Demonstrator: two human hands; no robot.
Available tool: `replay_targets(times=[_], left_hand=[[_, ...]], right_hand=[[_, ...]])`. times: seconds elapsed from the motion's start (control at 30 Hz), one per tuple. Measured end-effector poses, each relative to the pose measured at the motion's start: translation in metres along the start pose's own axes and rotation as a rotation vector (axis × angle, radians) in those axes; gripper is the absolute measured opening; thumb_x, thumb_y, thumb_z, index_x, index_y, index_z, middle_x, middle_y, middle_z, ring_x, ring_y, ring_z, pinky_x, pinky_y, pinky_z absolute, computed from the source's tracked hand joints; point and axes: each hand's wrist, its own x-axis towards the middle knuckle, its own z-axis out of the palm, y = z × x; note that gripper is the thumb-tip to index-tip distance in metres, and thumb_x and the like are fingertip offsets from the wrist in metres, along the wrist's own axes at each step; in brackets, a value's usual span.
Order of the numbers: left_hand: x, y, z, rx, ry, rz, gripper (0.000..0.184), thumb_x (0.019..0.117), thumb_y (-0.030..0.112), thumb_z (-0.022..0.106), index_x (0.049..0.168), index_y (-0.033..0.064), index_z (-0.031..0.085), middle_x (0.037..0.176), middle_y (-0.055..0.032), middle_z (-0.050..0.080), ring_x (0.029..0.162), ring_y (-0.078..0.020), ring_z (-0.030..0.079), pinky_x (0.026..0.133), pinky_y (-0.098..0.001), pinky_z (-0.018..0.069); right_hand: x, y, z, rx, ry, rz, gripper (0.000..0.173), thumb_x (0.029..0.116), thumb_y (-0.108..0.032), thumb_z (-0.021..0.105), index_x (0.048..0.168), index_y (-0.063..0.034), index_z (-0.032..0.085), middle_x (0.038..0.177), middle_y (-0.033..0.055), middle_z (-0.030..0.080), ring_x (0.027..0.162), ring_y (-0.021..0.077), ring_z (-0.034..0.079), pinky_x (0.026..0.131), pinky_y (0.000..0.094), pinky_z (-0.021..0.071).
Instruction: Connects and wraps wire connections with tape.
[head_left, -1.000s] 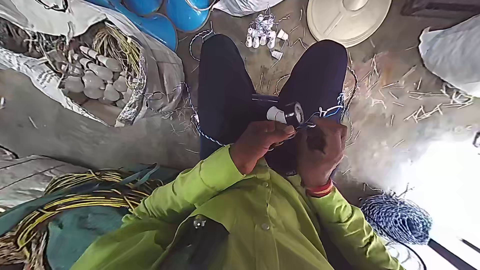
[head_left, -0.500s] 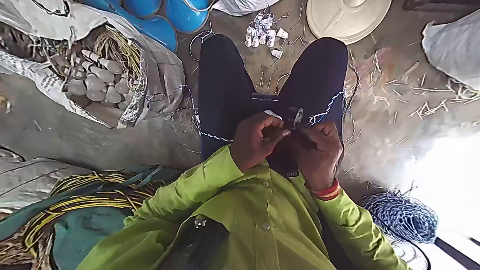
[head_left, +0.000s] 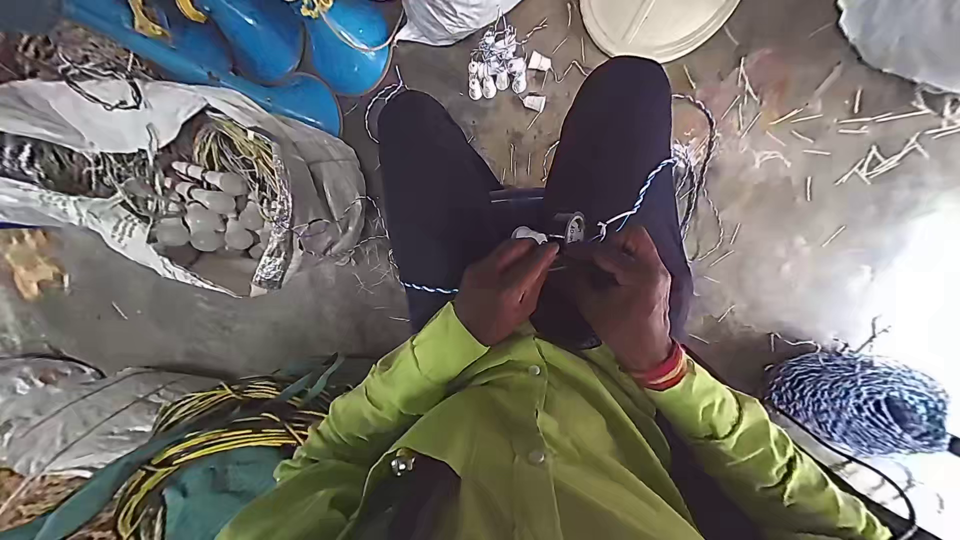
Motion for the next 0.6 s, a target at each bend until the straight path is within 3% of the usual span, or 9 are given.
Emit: replay_targets(times=[0.1,0.17,0.23,0.37,0.5,0.6], left_hand=[[0.003,0.002,0.002,-0.019,0.037,-0.005,0.013,0.0921,0.004,0.07,0.1,-0.0043,0.077,0.097,-0.0172,0.074,0.087,-0.0185,0.073,0.077,-0.0266,0.0608],[0.004,0.005,0.003,-0.061,0.053,-0.042,0.013,0.0918,0.004,0.071,0.099,-0.0049,0.076,0.096,-0.0164,0.073,0.085,-0.0161,0.072,0.076,-0.0251,0.0609],[0.005,0.006,0.003,-0.114,0.076,-0.078,0.013,0.0906,0.002,0.07,0.099,-0.006,0.076,0.096,-0.0161,0.072,0.083,-0.0136,0.071,0.074,-0.0233,0.0606],[0.006,0.006,0.003,-0.184,0.119,-0.11,0.013,0.0886,0.002,0.073,0.098,-0.0066,0.075,0.095,-0.0144,0.072,0.079,-0.0099,0.071,0.069,-0.0217,0.0611],[0.005,0.008,0.003,-0.24,0.114,-0.138,0.013,0.087,0.002,0.075,0.097,-0.0065,0.075,0.094,-0.0135,0.073,0.078,-0.009,0.071,0.067,-0.0215,0.0616],[0.003,0.006,0.003,-0.26,0.116,-0.132,0.013,0.0868,0.002,0.075,0.097,-0.0065,0.075,0.095,-0.0133,0.073,0.081,-0.0095,0.071,0.068,-0.0221,0.0622]], right_hand=[[-0.005,0.002,0.009,0.093,0.052,0.107,0.028,0.0867,-0.019,0.074,0.112,-0.0066,0.072,0.1,0.0092,0.06,0.084,0.0126,0.06,0.071,0.0272,0.0523],[-0.01,0.001,0.019,0.18,0.096,0.18,0.033,0.0862,-0.016,0.073,0.115,-0.0022,0.063,0.097,0.0095,0.062,0.077,0.0131,0.061,0.065,0.0303,0.0536],[-0.011,-0.001,0.023,0.267,0.136,0.225,0.04,0.0849,-0.015,0.073,0.116,-0.0024,0.051,0.091,0.0059,0.063,0.073,0.0104,0.064,0.063,0.0303,0.0569],[-0.006,-0.003,0.024,0.474,0.162,0.313,0.043,0.0872,-0.018,0.076,0.116,-0.0088,0.045,0.085,-0.0033,0.06,0.069,0.0031,0.061,0.061,0.0231,0.0547],[-0.001,-0.005,0.028,0.698,0.091,0.319,0.059,0.0875,-0.004,0.068,0.139,-0.0051,0.039,0.117,0.0035,0.066,0.1,0.0103,0.068,0.083,0.03,0.0605],[0.002,-0.006,0.032,0.791,0.106,0.244,0.063,0.0862,0.005,0.064,0.142,-0.0038,0.036,0.125,0.0078,0.067,0.11,0.0167,0.069,0.09,0.035,0.0605]])
